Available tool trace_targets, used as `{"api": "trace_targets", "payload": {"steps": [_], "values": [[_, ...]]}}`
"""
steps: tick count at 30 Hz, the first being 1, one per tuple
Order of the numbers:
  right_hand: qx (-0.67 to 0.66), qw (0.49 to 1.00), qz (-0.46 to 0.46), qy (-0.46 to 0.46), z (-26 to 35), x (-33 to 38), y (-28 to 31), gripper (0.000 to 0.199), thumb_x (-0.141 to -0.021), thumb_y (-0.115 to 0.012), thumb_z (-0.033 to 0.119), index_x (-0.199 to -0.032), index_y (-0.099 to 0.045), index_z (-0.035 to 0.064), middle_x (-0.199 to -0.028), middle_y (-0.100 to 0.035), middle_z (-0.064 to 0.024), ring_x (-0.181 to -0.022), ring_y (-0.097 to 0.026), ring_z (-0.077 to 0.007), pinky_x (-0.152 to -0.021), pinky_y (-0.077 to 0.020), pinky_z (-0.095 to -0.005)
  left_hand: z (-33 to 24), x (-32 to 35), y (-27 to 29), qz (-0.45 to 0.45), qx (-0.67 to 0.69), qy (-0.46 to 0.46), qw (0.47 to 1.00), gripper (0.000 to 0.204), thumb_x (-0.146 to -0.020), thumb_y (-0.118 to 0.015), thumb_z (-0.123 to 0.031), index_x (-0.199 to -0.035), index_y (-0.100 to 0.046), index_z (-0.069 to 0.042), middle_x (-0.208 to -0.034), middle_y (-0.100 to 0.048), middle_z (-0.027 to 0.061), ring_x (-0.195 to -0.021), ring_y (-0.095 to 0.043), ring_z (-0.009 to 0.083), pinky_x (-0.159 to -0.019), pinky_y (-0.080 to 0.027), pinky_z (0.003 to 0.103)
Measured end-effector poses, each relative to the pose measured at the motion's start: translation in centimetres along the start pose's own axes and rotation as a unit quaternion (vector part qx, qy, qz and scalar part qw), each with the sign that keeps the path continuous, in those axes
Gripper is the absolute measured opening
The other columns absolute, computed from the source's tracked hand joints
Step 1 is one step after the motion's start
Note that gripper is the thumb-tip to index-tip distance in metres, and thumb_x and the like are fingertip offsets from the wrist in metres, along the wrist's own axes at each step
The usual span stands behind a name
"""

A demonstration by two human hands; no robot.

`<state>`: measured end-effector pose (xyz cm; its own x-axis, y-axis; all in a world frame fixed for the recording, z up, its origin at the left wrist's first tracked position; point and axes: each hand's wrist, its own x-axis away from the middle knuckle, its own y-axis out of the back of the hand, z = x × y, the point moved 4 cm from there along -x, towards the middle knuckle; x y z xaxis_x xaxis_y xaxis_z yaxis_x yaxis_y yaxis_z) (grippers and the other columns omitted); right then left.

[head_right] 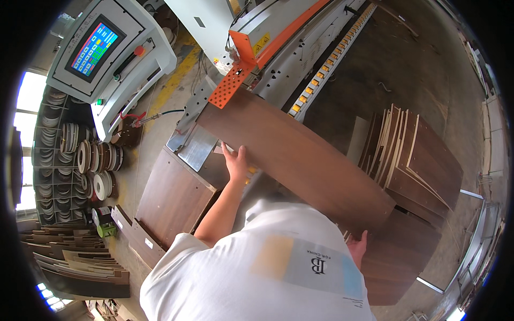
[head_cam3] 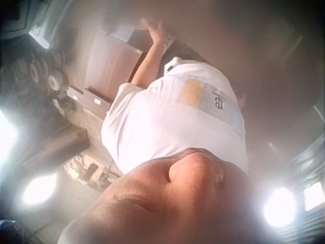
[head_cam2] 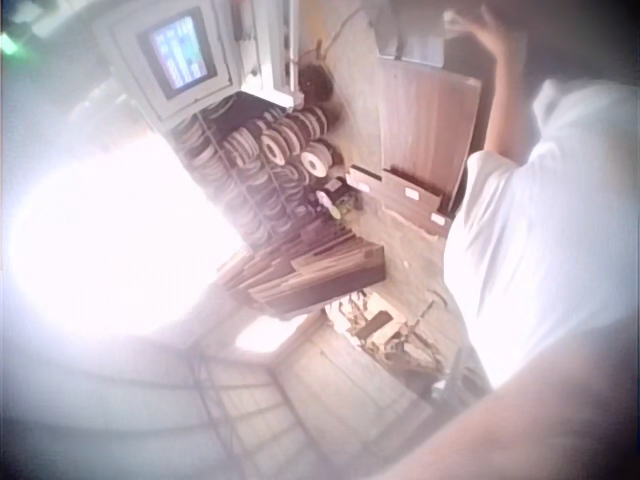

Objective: The person picks up wood panels from a stack and feeds them into an industrial edge-banding machine one by one.

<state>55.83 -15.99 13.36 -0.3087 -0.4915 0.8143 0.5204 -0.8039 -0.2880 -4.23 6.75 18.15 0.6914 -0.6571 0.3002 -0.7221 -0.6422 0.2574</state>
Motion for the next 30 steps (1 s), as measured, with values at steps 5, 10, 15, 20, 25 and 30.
{"api": "trace_targets", "payload": {"steps": [5,10,15,20,25,30], "values": [[0.000,0.999,-0.027,0.017,0.3,-0.5,-1.0,0.043,-0.095,-0.072,0.036,-0.125,-0.061,0.0078,-0.122,-0.068,-0.0045,-0.112,-0.060,-0.0186,-0.101,-0.0464,-0.0340,-1.3,0.1,-0.8,0.037,0.127,0.048,0.990,0.089,-0.096,-0.066,-0.013,-0.163,-0.008,-0.011,-0.109,-0.070,0.0129,-0.084,-0.062,0.0177,-0.072,-0.051,0.029],[0.010,0.997,-0.046,0.061,1.4,1.3,-6.1,0.043,-0.093,-0.074,0.042,-0.121,-0.064,0.0106,-0.109,-0.068,0.0008,-0.092,-0.063,-0.0129,-0.077,-0.0541,-0.0253,-2.2,-0.7,-2.9,0.044,0.186,0.039,0.981,0.089,-0.096,-0.066,-0.008,-0.163,-0.008,-0.013,-0.092,-0.065,0.0063,-0.065,-0.052,0.0102,-0.055,-0.044,0.026],[0.016,0.996,-0.075,0.055,4.8,-2.4,-7.1,0.044,-0.097,-0.069,0.037,-0.132,-0.059,0.0118,-0.127,-0.064,-0.0012,-0.114,-0.060,-0.0172,-0.096,-0.0513,-0.0281,-2.7,-2.8,-7.1,0.034,0.216,0.033,0.975,0.090,-0.095,-0.066,-0.006,-0.163,-0.009,-0.013,-0.088,-0.064,0.0049,-0.064,-0.052,0.0093,-0.053,-0.042,0.026],[0.004,0.993,-0.086,0.078,7.4,-5.6,-10.5,0.046,-0.096,-0.071,0.037,-0.132,-0.059,0.0111,-0.127,-0.064,-0.0002,-0.116,-0.059,-0.0150,-0.095,-0.0521,-0.0275,-4.4,-4.9,-11.6,0.036,0.259,-0.021,0.965,0.089,-0.094,-0.064,-0.003,-0.163,-0.010,-0.013,-0.102,-0.065,0.0067,-0.074,-0.057,0.0106,-0.058,-0.046,0.027],[-0.001,0.995,-0.062,0.077,10.7,-9.9,-12.5,0.045,-0.092,-0.077,0.033,-0.127,-0.062,0.0098,-0.126,-0.065,-0.0016,-0.116,-0.061,-0.0155,-0.098,-0.0533,-0.0283,-3.1,-8.8,-15.3,0.033,0.189,-0.069,0.979,0.082,-0.092,-0.065,-0.009,-0.161,-0.020,-0.011,-0.122,-0.065,0.0092,-0.102,-0.064,0.0179,-0.071,-0.054,0.033],[0.052,0.994,0.020,0.092,11.5,-11.2,-14.9,0.046,-0.095,-0.072,0.039,-0.130,-0.059,0.0110,-0.129,-0.065,-0.0040,-0.119,-0.061,-0.0171,-0.097,-0.0521,-0.0297,-7.5,-7.4,-16.4,0.114,0.166,0.016,0.979,0.050,-0.093,-0.069,-0.018,-0.136,-0.051,0.000,-0.095,-0.065,0.0047,-0.077,-0.060,0.0127,-0.064,-0.049,0.030]]}}
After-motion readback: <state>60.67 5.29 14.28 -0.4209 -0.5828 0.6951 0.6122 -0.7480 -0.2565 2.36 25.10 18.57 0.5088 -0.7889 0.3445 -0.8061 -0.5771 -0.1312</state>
